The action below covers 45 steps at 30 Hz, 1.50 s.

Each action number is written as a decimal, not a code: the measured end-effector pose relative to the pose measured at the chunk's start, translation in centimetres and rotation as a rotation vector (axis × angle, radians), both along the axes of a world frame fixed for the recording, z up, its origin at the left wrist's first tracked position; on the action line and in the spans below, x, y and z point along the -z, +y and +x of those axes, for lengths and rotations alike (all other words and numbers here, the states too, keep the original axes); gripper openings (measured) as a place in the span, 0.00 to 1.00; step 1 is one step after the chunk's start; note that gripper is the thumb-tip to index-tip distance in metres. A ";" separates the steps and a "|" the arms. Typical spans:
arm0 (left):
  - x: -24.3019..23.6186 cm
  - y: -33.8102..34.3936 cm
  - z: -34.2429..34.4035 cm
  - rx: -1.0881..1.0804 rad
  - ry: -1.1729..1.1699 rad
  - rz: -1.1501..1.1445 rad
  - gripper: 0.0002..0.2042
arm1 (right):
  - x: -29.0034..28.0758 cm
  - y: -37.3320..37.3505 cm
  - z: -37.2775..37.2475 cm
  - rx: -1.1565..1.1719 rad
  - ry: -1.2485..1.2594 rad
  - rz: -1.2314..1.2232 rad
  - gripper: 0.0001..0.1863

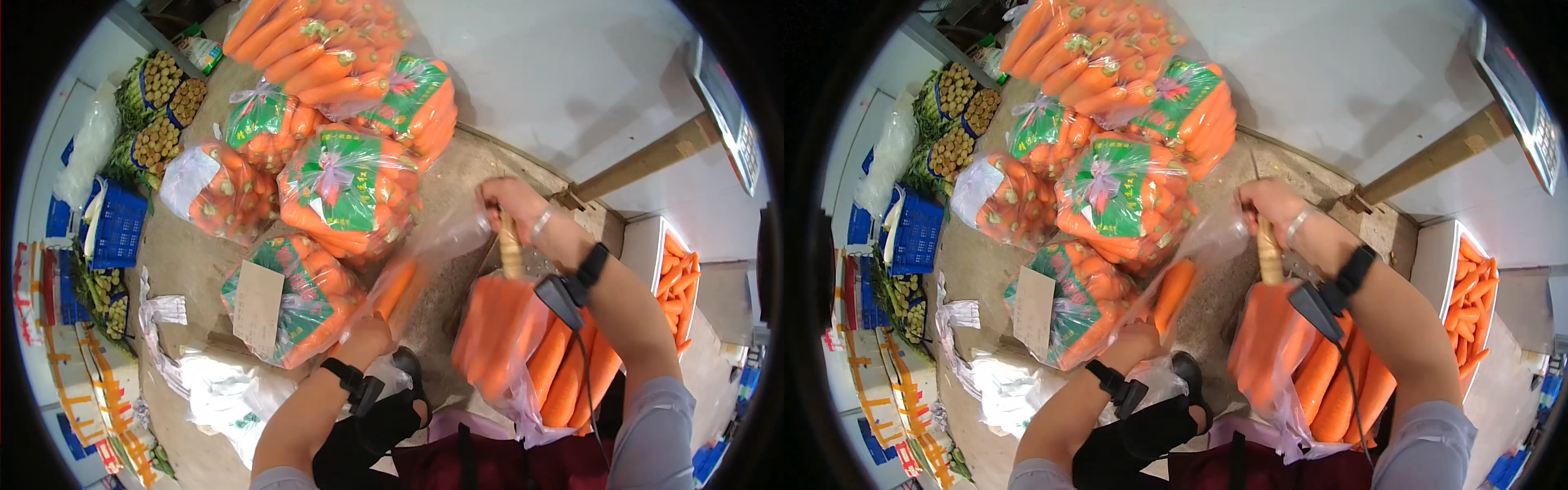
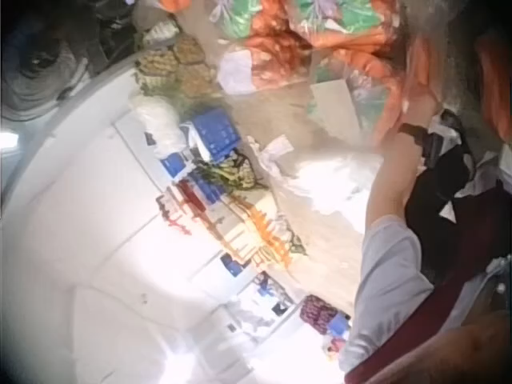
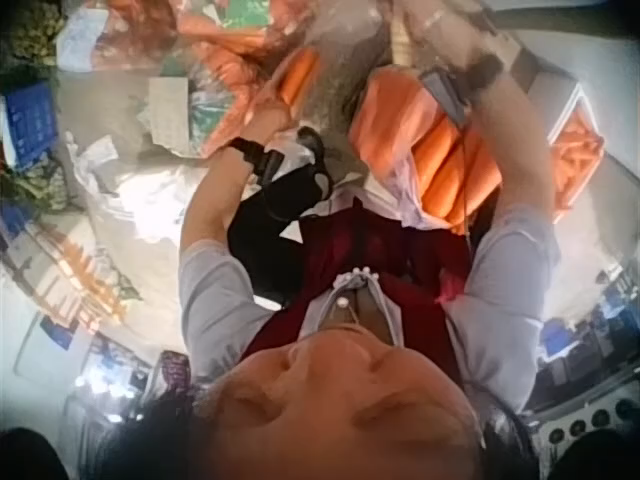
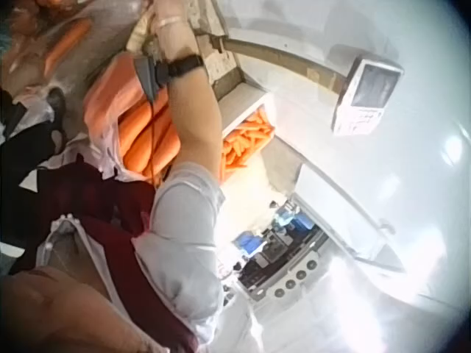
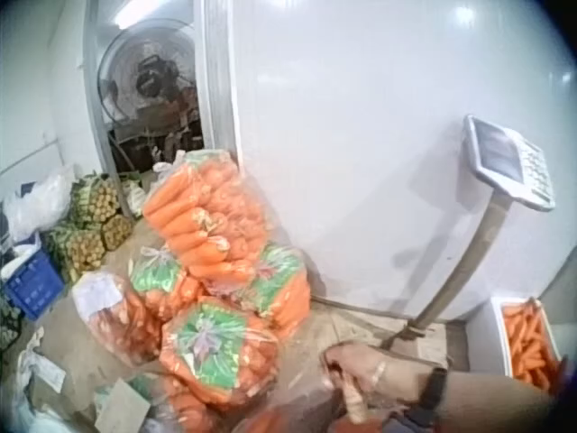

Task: Trim the ends of carrots using a knife and place them into plastic bags for packing.

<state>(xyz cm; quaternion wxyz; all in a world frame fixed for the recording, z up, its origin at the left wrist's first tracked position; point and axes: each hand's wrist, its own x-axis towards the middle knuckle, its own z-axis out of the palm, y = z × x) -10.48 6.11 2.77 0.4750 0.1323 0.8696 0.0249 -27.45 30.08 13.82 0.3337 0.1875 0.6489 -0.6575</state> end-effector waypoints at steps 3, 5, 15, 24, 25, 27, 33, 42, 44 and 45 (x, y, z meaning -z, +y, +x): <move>-0.3 -1.2 0.8 -0.203 0.094 -0.141 0.21 | 0.2 -1.2 -1.4 0.052 0.098 0.233 0.07; -4.5 -0.4 -1.5 -0.284 -0.009 0.049 0.19 | -1.4 1.0 -0.9 0.099 0.105 0.309 0.10; -14.5 7.0 1.1 -0.363 0.742 0.647 0.11 | -18.1 17.2 18.8 0.563 0.292 -0.211 0.17; -13.4 25.0 6.3 -0.308 0.290 0.401 0.30 | -11.3 22.8 31.9 0.925 0.201 -0.359 0.16; -13.3 25.5 6.3 -0.366 0.247 0.377 0.35 | -11.7 22.6 32.0 0.937 0.214 -0.323 0.15; -13.0 26.0 7.3 -0.381 0.367 0.364 0.35 | -12.2 22.4 31.8 0.888 0.281 -0.271 0.14; -14.7 29.5 8.4 -0.510 0.499 0.687 0.35 | -11.2 22.9 32.4 0.811 0.327 -0.281 0.15; -15.9 34.8 11.8 -0.278 0.718 0.354 0.41 | -9.5 21.7 31.8 0.865 0.362 -0.191 0.16; -14.0 34.9 11.6 -0.275 0.795 0.333 0.33 | -7.2 20.9 31.1 0.886 0.316 -0.098 0.16; -13.4 34.7 11.6 -0.251 0.848 0.341 0.31 | -4.9 20.9 30.7 0.903 0.302 0.054 0.15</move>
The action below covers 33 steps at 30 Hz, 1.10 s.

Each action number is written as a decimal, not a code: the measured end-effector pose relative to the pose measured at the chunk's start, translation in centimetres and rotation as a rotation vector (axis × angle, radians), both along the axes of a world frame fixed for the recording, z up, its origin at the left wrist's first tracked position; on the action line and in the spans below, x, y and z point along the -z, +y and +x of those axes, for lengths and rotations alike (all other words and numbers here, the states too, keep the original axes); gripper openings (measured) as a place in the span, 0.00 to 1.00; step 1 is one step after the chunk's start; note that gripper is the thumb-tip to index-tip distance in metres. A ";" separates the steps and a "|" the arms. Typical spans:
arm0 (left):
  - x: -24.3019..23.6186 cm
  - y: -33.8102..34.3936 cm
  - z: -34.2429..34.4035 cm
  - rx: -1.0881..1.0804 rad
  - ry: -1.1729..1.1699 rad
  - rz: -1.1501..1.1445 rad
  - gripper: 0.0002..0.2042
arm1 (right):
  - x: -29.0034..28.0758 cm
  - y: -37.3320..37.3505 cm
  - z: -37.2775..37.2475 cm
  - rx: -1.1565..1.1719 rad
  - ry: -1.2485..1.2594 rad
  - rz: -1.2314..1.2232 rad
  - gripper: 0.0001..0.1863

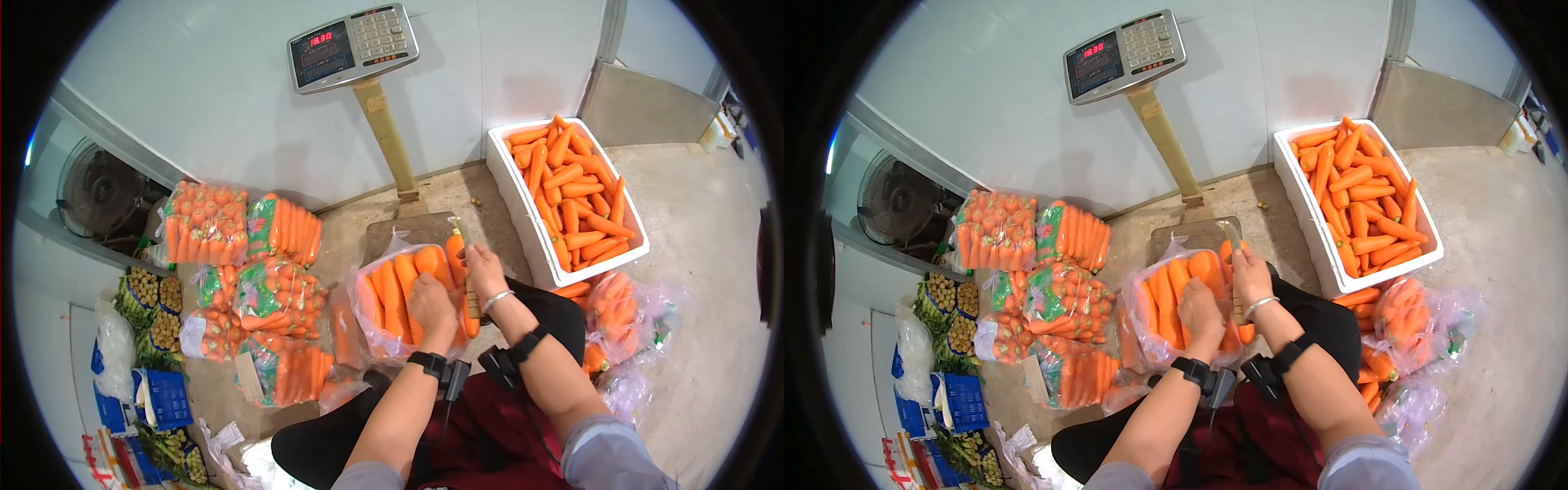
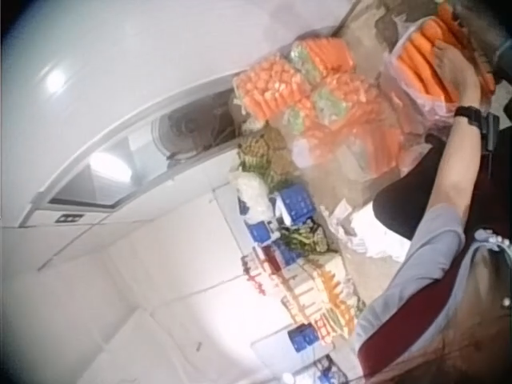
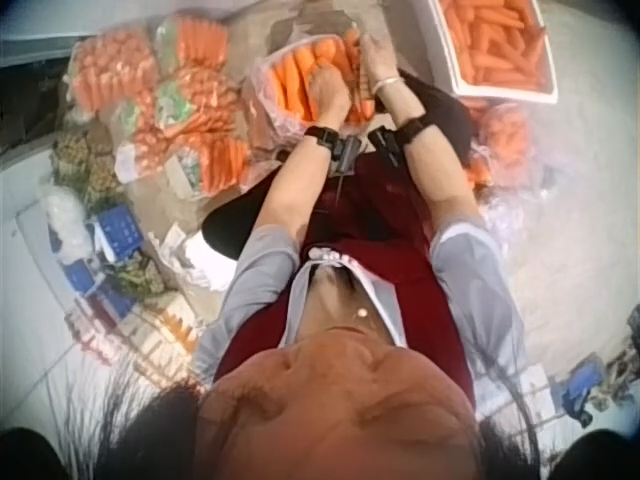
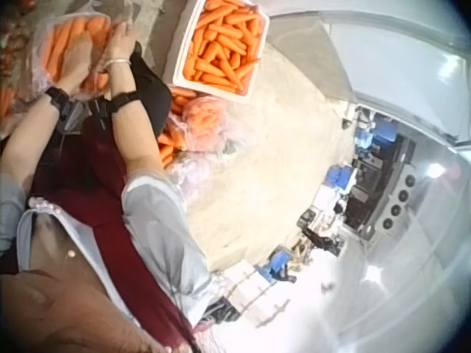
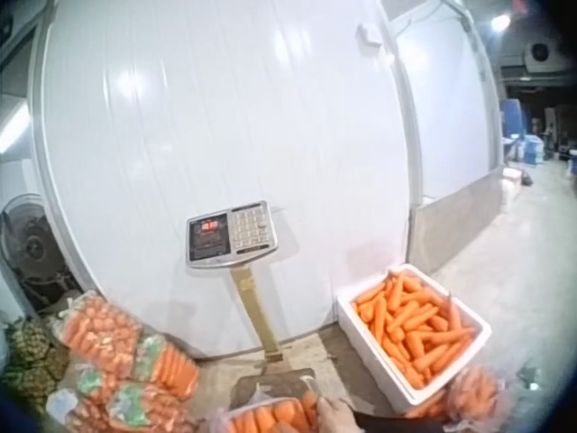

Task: Trim the ends of carrots using a knife and place them into plastic bags for packing.

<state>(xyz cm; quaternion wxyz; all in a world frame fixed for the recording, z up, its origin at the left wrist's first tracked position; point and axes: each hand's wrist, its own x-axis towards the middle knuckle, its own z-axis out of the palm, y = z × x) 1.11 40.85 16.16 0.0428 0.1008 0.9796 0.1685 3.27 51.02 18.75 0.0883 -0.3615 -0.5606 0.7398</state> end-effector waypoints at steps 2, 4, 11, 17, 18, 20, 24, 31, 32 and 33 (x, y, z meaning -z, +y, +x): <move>-0.2 0.0 0.3 0.040 0.092 0.018 0.27 | 2.3 1.8 -0.4 0.056 -0.066 0.140 0.15; -0.5 -0.4 -0.1 -0.027 0.057 0.085 0.28 | 3.6 3.0 0.1 0.157 -0.162 0.004 0.15; -0.6 -6.0 -2.3 -0.094 -0.094 0.188 0.32 | -2.7 4.4 2.0 0.206 0.094 -0.173 0.16; -1.4 -3.7 -3.2 -0.064 -0.245 -0.075 0.35 | -2.9 2.7 1.1 0.078 0.116 -0.176 0.17; -1.6 -3.7 -3.7 -0.068 -0.370 -0.066 0.32 | -3.0 2.4 1.1 0.054 0.135 -0.166 0.17; -1.8 -3.9 -4.0 -0.068 -0.496 -0.055 0.30 | -3.5 2.3 1.2 0.048 0.134 -0.160 0.16; -1.4 -6.9 -1.6 -0.096 -0.567 0.785 0.22 | -4.9 1.8 1.9 0.049 0.128 -0.159 0.16; -6.7 -13.3 -0.5 -0.699 -0.591 2.127 0.10 | -4.3 -3.1 6.1 -0.362 0.245 -0.167 0.14; -6.7 -14.3 -0.5 -0.675 -0.601 2.230 0.10 | -3.7 -4.5 6.7 -0.367 0.246 -0.148 0.13; -6.7 -15.1 -0.3 -0.671 -0.589 2.236 0.10 | -3.3 -5.9 7.1 -0.371 0.248 -0.128 0.13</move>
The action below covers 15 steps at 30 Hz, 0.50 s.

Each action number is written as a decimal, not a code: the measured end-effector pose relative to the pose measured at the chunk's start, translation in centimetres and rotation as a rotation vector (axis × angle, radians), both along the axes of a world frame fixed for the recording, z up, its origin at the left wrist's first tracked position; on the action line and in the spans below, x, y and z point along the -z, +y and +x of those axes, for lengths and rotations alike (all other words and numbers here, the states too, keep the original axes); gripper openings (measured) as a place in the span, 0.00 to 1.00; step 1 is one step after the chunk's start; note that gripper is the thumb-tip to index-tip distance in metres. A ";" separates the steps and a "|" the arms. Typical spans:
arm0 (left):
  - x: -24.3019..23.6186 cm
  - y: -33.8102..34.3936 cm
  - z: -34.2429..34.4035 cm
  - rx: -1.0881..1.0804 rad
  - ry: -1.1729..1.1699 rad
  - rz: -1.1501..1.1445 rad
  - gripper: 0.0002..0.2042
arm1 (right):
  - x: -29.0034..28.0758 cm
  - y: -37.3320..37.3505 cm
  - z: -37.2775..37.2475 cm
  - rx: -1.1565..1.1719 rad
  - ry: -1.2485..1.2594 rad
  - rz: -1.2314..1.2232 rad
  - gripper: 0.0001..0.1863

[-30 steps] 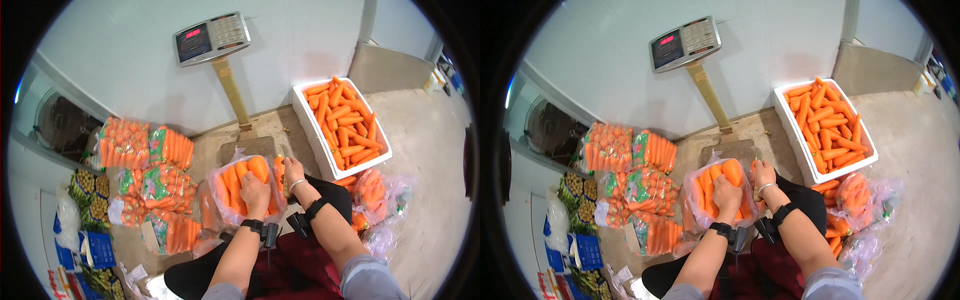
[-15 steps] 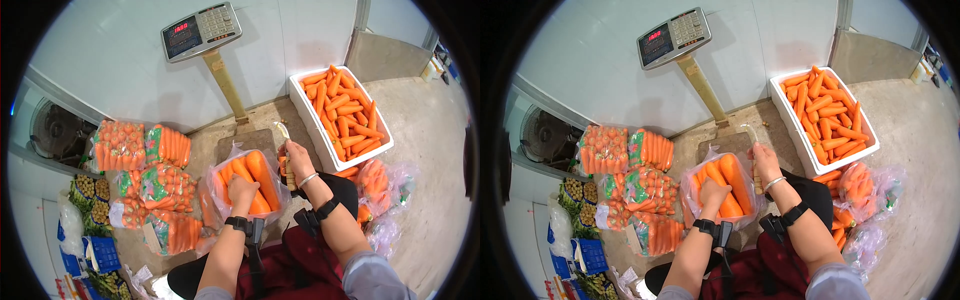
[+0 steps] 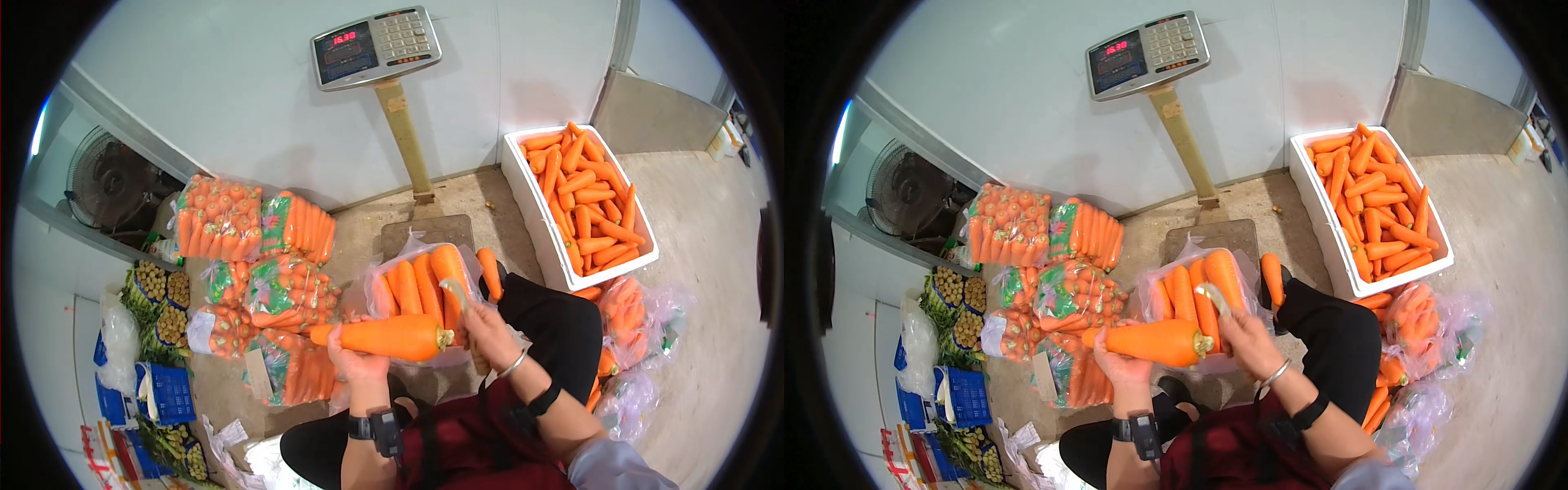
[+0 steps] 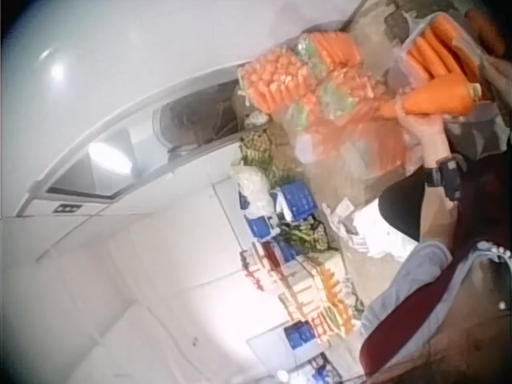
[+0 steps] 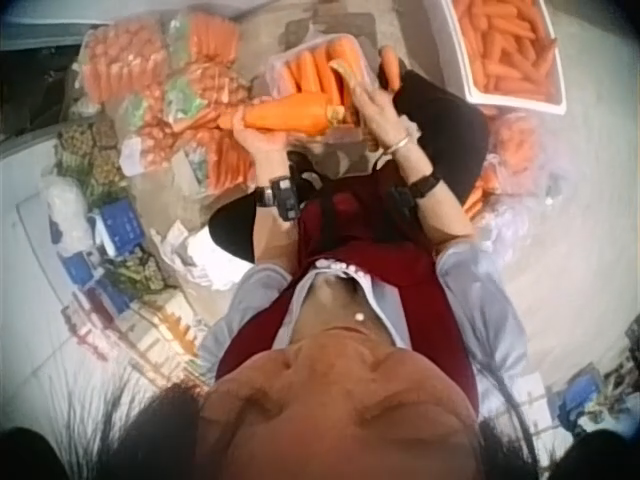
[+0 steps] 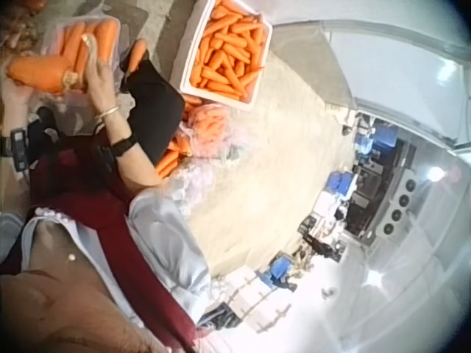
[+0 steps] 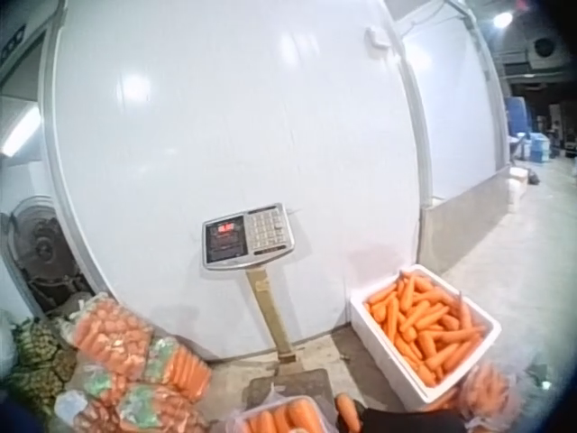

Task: Trim the ends of carrots using a knife and place them into plastic bags for packing.

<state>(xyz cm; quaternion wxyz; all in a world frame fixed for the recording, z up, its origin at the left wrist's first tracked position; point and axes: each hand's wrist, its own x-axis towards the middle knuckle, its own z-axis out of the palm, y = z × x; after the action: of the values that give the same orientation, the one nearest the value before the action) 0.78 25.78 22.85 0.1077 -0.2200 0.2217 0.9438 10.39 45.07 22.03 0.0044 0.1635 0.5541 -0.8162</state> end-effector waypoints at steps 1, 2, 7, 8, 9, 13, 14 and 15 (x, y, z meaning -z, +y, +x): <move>-0.3 -0.5 0.3 -0.029 -0.057 0.073 0.09 | 0.2 -1.1 0.3 -0.005 -0.031 0.051 0.10; -0.6 -0.8 0.5 -0.055 -0.114 0.147 0.09 | 0.1 -2.0 0.8 -0.024 -0.005 0.034 0.07; -1.6 -1.0 2.1 -0.075 -0.095 0.139 0.12 | -2.4 -4.5 2.2 -0.065 0.157 0.239 0.20; -1.6 -0.9 2.3 -0.075 -0.084 0.140 0.12 | -2.5 -4.7 2.3 -0.051 0.158 0.246 0.20; -1.6 -0.6 2.5 -0.055 -0.084 0.145 0.12 | -2.5 -4.8 2.4 0.027 0.213 0.247 0.23; -3.3 3.9 4.0 0.127 0.128 0.093 0.12 | -1.2 -2.5 5.0 0.297 0.306 0.319 0.27; -4.2 5.3 4.7 0.171 0.217 0.018 0.12 | -1.4 -2.1 5.9 0.406 0.351 0.269 0.28; -5.3 6.6 5.5 0.241 0.194 0.029 0.12 | -2.6 -1.3 6.9 0.448 0.348 0.361 0.27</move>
<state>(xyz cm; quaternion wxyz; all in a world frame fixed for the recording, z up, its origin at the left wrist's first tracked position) 6.27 32.42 28.16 0.2013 -0.0980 0.2420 0.9441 17.30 43.78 24.59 -0.2987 0.1378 0.6324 -0.7013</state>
